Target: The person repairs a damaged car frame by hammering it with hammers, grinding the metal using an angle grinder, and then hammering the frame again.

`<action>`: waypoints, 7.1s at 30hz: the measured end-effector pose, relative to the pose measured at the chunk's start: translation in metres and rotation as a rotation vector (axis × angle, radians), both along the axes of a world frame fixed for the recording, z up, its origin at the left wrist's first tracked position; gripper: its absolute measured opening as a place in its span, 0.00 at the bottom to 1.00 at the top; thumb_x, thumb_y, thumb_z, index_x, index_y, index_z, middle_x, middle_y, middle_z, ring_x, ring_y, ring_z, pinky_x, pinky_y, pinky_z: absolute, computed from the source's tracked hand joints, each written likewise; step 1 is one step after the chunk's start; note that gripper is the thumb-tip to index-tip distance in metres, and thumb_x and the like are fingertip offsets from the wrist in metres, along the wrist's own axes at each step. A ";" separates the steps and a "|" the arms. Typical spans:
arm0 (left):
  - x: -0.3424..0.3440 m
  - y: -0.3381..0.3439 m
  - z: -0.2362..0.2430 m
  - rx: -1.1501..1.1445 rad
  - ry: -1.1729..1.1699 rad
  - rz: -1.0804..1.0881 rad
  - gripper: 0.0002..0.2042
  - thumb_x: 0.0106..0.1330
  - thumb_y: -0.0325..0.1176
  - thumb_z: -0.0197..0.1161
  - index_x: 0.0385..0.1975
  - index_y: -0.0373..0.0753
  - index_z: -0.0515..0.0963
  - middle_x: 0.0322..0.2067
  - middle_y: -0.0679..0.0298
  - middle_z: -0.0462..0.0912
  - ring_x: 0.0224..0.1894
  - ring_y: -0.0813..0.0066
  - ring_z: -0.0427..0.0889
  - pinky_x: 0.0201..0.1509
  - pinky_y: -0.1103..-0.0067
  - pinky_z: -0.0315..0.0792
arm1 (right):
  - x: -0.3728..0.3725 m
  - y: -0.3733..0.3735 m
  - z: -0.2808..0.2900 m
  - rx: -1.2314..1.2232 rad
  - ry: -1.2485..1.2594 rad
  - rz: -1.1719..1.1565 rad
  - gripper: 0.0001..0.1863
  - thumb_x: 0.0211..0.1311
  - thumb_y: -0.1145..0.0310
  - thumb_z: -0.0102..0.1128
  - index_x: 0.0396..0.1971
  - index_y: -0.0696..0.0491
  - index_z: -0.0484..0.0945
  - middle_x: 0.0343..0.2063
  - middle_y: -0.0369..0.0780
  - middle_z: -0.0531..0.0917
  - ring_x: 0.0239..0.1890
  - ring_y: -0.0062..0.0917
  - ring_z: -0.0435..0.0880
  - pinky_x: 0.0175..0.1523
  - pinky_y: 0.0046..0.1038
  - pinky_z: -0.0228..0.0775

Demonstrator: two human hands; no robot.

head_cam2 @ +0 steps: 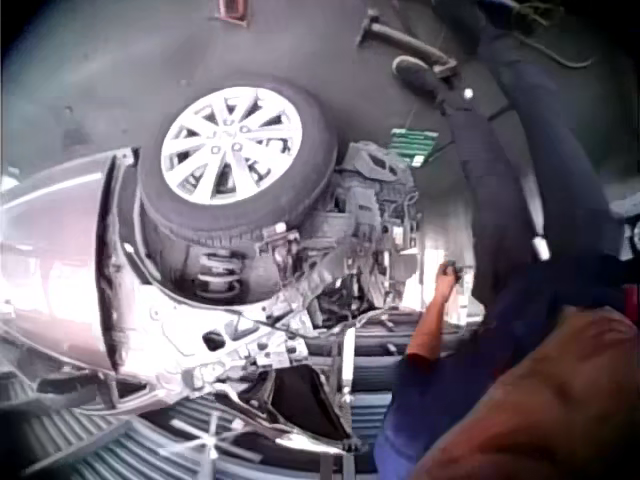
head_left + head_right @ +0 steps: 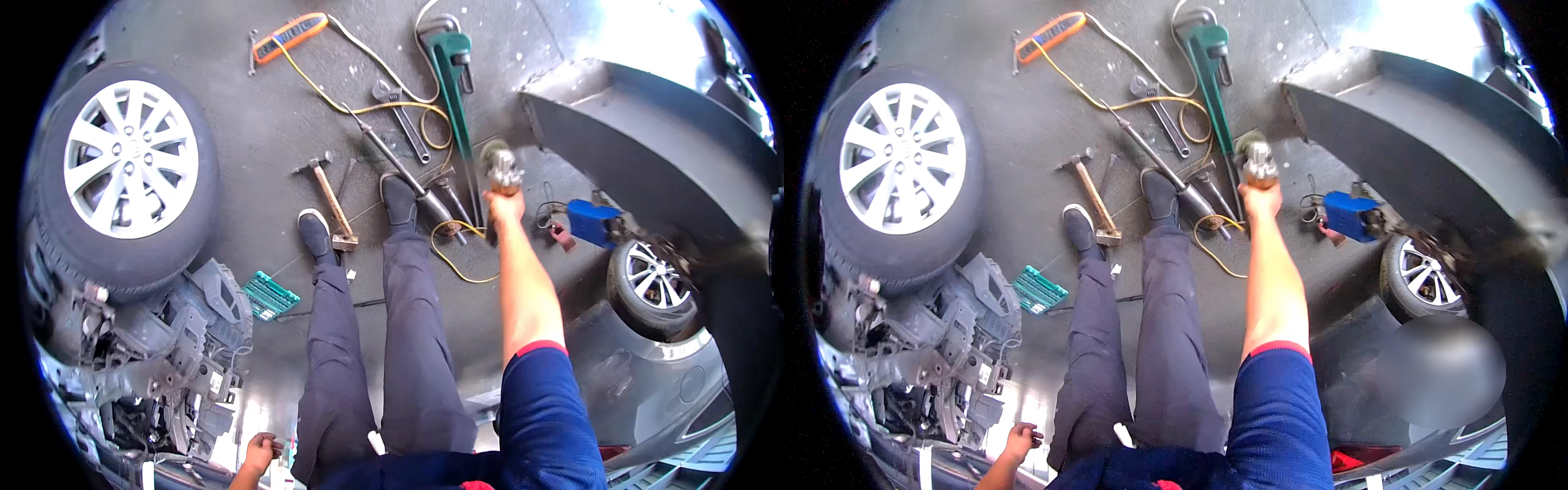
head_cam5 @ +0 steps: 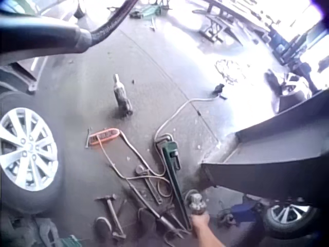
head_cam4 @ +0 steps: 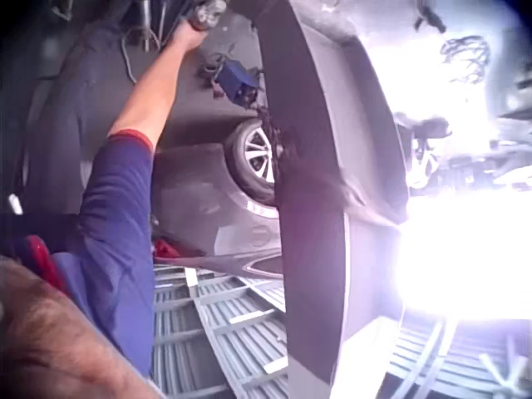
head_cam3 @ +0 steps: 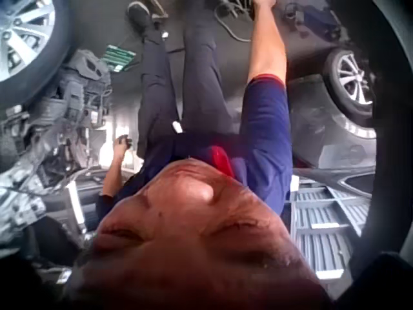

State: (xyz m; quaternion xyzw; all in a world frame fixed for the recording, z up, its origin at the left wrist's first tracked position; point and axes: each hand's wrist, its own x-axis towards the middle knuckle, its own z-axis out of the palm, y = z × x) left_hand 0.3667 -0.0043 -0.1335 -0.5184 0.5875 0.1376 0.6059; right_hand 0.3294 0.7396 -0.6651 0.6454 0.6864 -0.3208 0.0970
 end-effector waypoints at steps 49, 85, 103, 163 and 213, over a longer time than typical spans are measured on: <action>0.590 -0.008 -0.076 0.300 0.219 -0.022 0.12 0.73 0.32 0.51 0.45 0.35 0.80 0.42 0.59 0.85 0.44 0.66 0.84 0.45 0.71 0.79 | 0.175 -0.596 -0.060 -0.567 -0.411 1.920 0.15 0.60 0.69 0.58 0.46 0.55 0.83 0.55 0.42 0.78 0.61 0.40 0.73 0.62 0.44 0.72; -0.027 -0.051 0.098 -0.058 1.335 -0.838 0.11 0.59 0.26 0.63 0.42 0.38 0.80 0.43 0.54 0.82 0.50 0.51 0.80 0.56 0.64 0.75 | 0.031 -0.267 0.273 -0.617 0.040 0.917 0.16 0.62 0.66 0.61 0.41 0.64 0.83 0.30 0.41 0.87 0.31 0.24 0.84 0.40 0.28 0.76; -0.280 -0.241 0.172 -0.162 1.712 -0.645 0.21 0.79 0.40 0.44 0.60 0.32 0.73 0.53 0.61 0.78 0.56 0.72 0.75 0.64 0.74 0.65 | 0.125 -0.445 0.295 -0.274 -0.465 1.226 0.18 0.58 0.60 0.56 0.45 0.51 0.83 0.51 0.43 0.82 0.58 0.43 0.75 0.63 0.48 0.67; -0.263 -0.223 0.166 0.111 1.933 -0.528 0.19 0.79 0.37 0.43 0.56 0.30 0.75 0.53 0.56 0.80 0.55 0.73 0.77 0.63 0.79 0.68 | -0.207 -0.794 0.451 -1.290 1.017 0.382 0.26 0.68 0.81 0.53 0.67 0.60 0.70 0.58 0.40 0.77 0.56 0.20 0.75 0.67 0.25 0.67; -0.254 -0.219 0.154 0.030 1.961 -0.655 0.16 0.77 0.38 0.43 0.47 0.33 0.75 0.41 0.62 0.77 0.41 0.74 0.74 0.48 0.76 0.68 | -0.186 -0.778 0.414 -0.789 1.406 1.161 0.36 0.58 0.91 0.50 0.67 0.47 0.73 0.63 0.48 0.71 0.61 0.37 0.75 0.62 0.31 0.71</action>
